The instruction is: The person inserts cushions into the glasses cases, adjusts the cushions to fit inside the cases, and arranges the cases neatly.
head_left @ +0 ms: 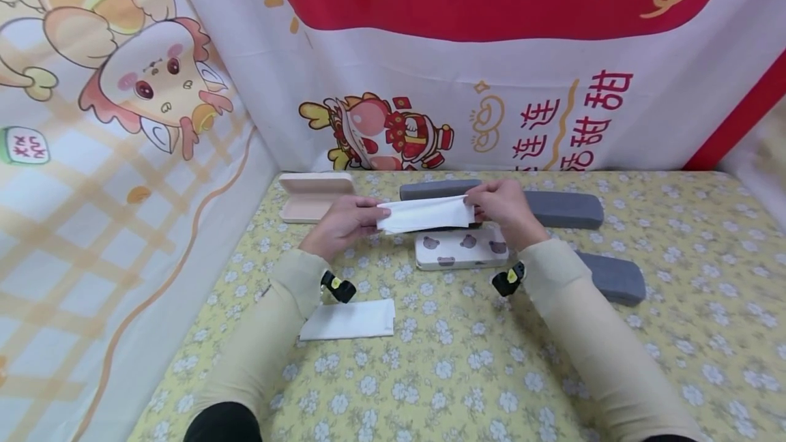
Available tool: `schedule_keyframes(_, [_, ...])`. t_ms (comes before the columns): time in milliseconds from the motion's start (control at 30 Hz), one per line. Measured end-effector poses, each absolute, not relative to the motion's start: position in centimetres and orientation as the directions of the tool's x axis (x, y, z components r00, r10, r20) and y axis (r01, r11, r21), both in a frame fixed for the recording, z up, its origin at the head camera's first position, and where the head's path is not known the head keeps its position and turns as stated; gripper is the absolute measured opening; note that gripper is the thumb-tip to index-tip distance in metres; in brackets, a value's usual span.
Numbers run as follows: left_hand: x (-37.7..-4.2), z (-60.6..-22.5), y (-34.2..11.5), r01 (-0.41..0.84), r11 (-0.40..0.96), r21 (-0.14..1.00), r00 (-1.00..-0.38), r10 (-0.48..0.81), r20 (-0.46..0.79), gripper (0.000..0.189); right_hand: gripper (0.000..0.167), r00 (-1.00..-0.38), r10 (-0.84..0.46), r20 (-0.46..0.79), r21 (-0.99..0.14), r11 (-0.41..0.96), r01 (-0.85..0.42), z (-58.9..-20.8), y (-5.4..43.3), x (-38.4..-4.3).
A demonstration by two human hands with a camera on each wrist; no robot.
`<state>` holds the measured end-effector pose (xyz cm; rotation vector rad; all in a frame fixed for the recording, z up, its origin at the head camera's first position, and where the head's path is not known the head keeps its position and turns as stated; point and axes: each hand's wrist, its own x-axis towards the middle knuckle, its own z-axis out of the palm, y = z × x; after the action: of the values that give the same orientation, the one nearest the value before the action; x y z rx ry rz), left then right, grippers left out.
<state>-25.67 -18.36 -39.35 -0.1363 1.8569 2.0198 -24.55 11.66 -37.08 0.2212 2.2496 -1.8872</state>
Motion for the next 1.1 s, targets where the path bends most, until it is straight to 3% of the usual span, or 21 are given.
schedule_keyframes(400, [-27.0, -40.4, -16.8, -0.391, -0.165, 0.906, -0.915, 0.175, -0.363, 0.04, 0.022, -0.964, 0.038, -0.265, -0.95, 0.161, 0.268, -38.0, 12.4, -25.7])
schedule_keyframes(633, [-27.6, -41.0, -15.9, -0.411, -0.247, 0.877, -0.911, 0.156, -0.383, 0.042, 0.023, -0.96, 0.037, -0.279, -0.934, 0.221, 0.28, -38.5, 13.2, -26.4])
schedule_keyframes(1100, [-28.9, -42.7, -14.4, -0.332, -0.048, 0.942, -0.943, -0.007, -0.333, 0.033, 0.018, -0.954, 0.123, -0.275, -0.908, 0.293, 0.299, -40.0, 13.0, -27.7])
